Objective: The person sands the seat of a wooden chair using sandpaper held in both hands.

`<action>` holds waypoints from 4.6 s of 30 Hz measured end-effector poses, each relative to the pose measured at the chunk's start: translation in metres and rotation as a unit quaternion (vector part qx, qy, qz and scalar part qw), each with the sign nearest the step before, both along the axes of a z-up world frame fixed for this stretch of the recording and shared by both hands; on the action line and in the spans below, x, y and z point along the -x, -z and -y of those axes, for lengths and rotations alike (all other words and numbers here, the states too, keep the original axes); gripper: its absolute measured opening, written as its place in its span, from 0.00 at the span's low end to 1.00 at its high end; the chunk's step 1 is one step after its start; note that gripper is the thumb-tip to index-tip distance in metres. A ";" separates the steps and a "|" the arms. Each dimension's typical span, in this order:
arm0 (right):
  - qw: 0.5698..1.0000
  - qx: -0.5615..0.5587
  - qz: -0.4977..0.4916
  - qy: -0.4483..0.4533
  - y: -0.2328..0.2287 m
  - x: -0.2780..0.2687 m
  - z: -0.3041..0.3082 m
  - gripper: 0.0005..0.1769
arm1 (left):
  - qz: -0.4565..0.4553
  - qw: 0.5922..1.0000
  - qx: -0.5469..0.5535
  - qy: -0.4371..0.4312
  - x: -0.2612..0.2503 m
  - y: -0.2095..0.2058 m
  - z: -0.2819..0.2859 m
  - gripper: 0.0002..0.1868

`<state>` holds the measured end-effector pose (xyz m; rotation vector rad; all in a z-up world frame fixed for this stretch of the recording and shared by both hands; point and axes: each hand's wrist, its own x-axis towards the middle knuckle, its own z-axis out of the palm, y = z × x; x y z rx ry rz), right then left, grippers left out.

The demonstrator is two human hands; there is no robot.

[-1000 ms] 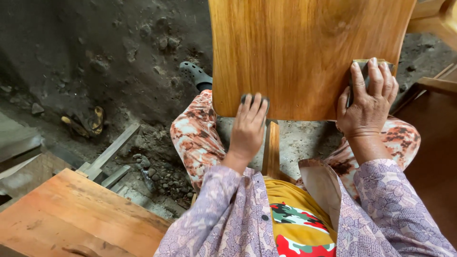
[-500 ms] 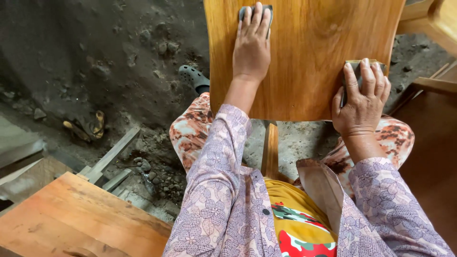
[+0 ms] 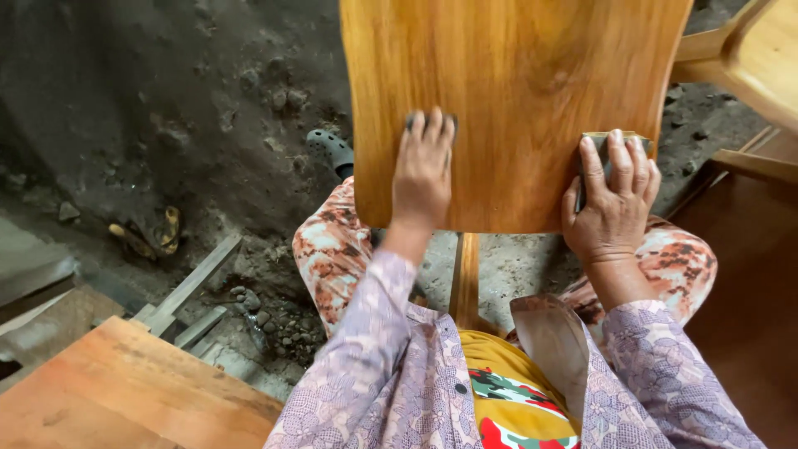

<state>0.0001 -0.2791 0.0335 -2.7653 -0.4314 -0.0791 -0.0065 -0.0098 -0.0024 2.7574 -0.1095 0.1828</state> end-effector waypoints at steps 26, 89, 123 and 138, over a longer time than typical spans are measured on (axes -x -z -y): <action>1.000 0.008 0.013 0.009 -0.001 0.000 -0.003 0.27 | -0.015 1.000 -0.004 0.024 -0.051 0.001 0.001 0.24; 0.993 -0.052 0.093 0.055 0.067 -0.161 -0.013 0.23 | 0.063 0.997 -0.032 -0.044 -0.004 0.008 -0.015 0.22; 0.975 -0.083 0.106 0.177 0.106 -0.179 -0.008 0.31 | 0.092 0.992 -0.067 -0.054 -0.005 0.008 -0.013 0.21; 0.984 -0.068 0.110 0.120 0.085 -0.145 -0.004 0.32 | 0.085 0.993 -0.068 -0.051 -0.003 0.013 -0.015 0.24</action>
